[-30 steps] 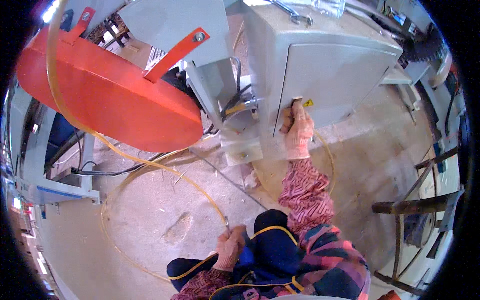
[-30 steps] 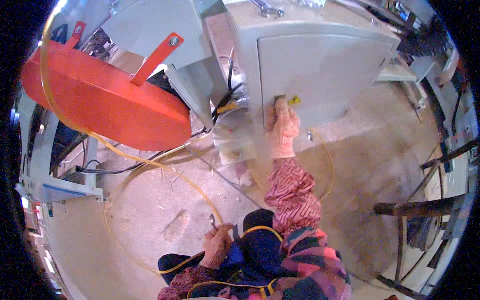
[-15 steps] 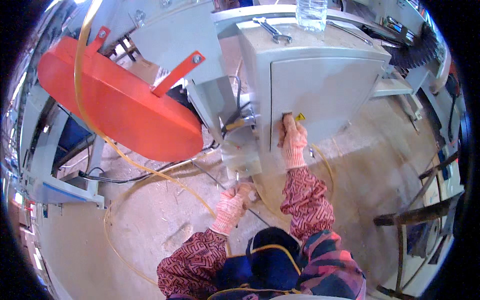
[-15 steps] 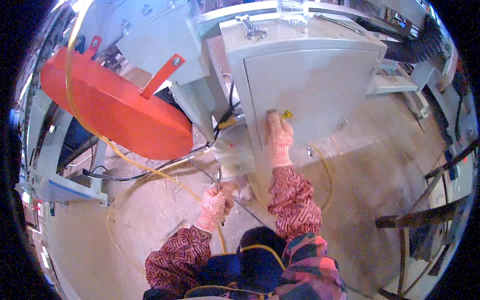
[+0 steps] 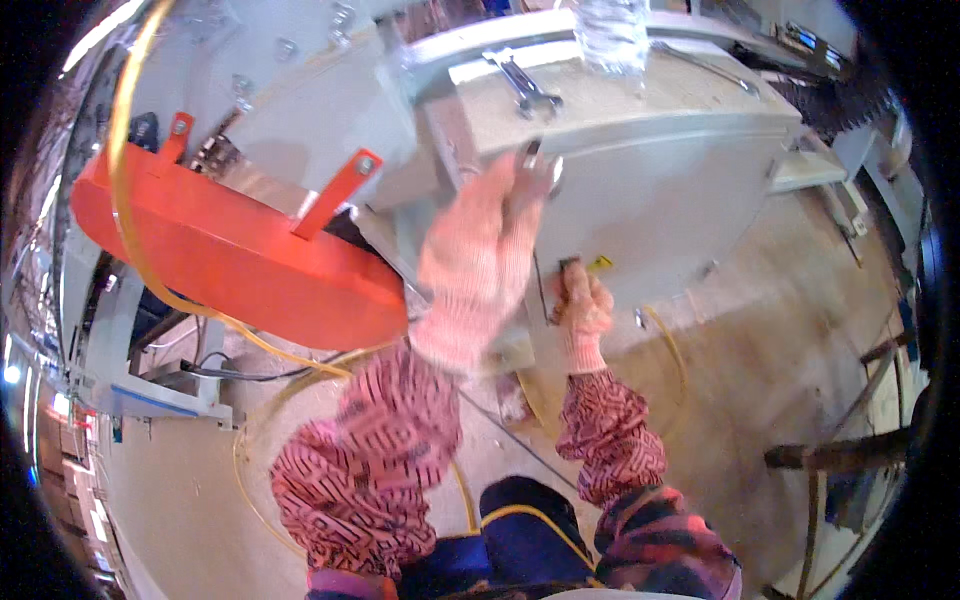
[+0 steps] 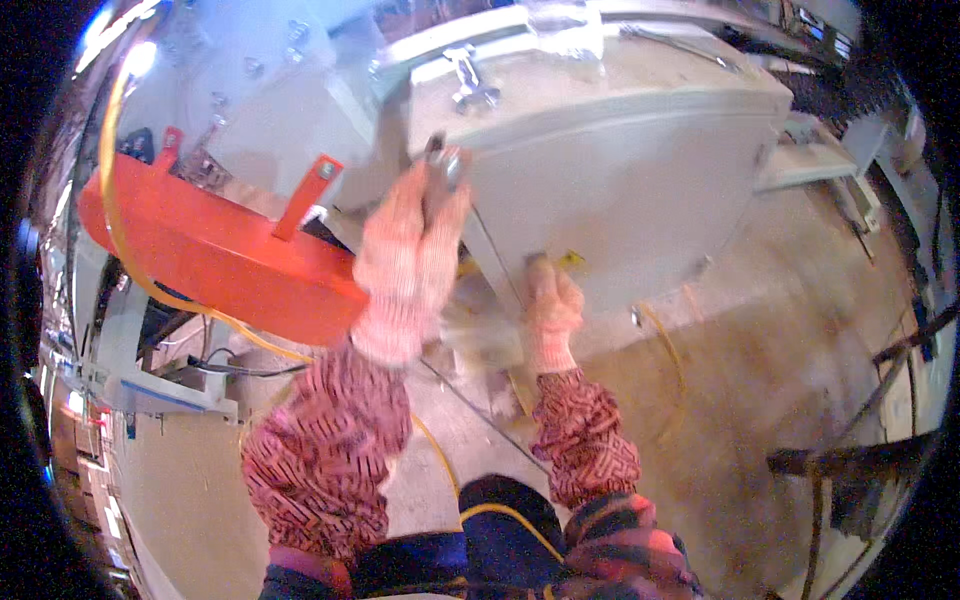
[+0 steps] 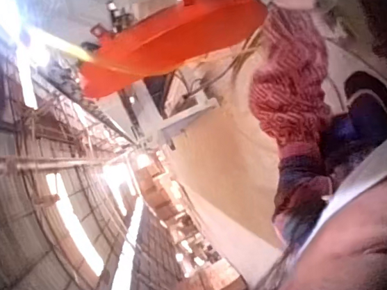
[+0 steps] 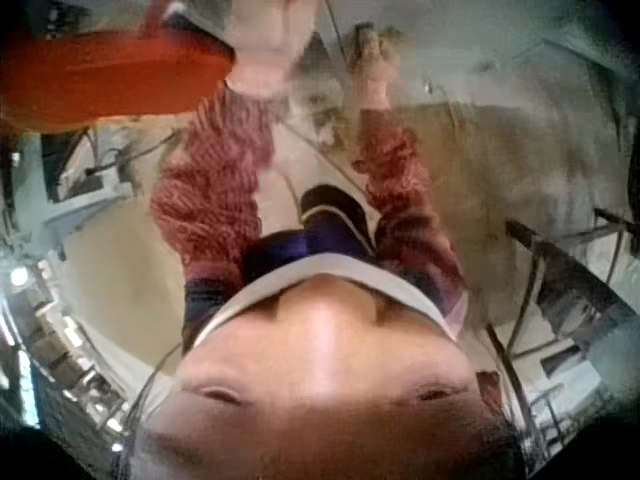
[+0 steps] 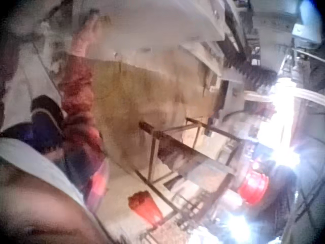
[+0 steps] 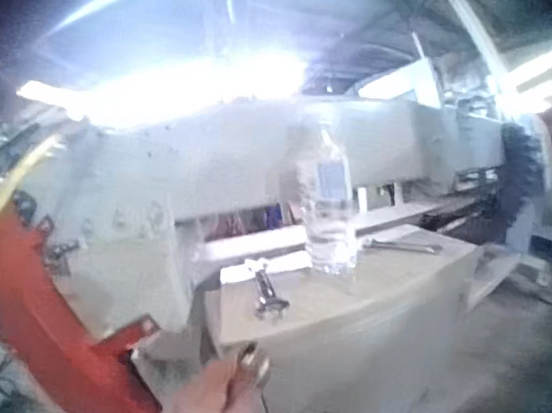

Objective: The person uses a wrench to tighten bolts on a large industrial machine, likely a conveyor or processing unit. They move along the equipment, adjusting various components and opening electrical control panels to inspect the internal wiring and circuitry.

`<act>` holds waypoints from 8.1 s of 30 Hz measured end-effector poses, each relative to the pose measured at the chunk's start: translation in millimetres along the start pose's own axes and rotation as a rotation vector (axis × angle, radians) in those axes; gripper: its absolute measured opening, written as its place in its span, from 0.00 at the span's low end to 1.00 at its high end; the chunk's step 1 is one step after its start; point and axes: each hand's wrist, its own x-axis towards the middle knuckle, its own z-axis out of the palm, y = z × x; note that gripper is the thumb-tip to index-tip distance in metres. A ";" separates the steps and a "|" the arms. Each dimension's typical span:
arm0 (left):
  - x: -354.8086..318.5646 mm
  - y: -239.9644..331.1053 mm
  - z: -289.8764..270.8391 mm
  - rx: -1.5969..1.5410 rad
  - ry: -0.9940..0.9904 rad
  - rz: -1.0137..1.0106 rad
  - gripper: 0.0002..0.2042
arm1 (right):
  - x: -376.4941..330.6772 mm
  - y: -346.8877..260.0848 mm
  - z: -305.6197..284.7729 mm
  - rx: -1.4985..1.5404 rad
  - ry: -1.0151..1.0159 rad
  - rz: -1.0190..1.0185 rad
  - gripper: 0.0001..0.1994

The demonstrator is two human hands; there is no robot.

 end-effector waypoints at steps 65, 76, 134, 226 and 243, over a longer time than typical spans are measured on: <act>-262.0 90.8 78.4 -0.260 -1.145 -0.045 0.16 | -103.4 -183.1 -430.4 -1.929 0.026 -0.745 0.24; -273.3 109.4 107.0 0.007 -1.335 0.262 0.19 | -78.3 -178.6 -424.9 -1.596 -0.006 -0.669 0.25; -273.0 102.7 127.3 0.051 -1.554 0.319 0.19 | -61.1 -178.4 -427.0 -0.313 0.176 -0.223 0.25; -199.5 93.5 -466.5 -0.986 0.655 -1.973 0.15 | -460.2 -140.1 115.7 -1.533 -1.665 0.647 0.23; -225.4 45.3 -830.5 -0.979 1.495 -1.180 0.09 | -723.7 -107.2 508.0 -1.359 -2.680 0.107 0.22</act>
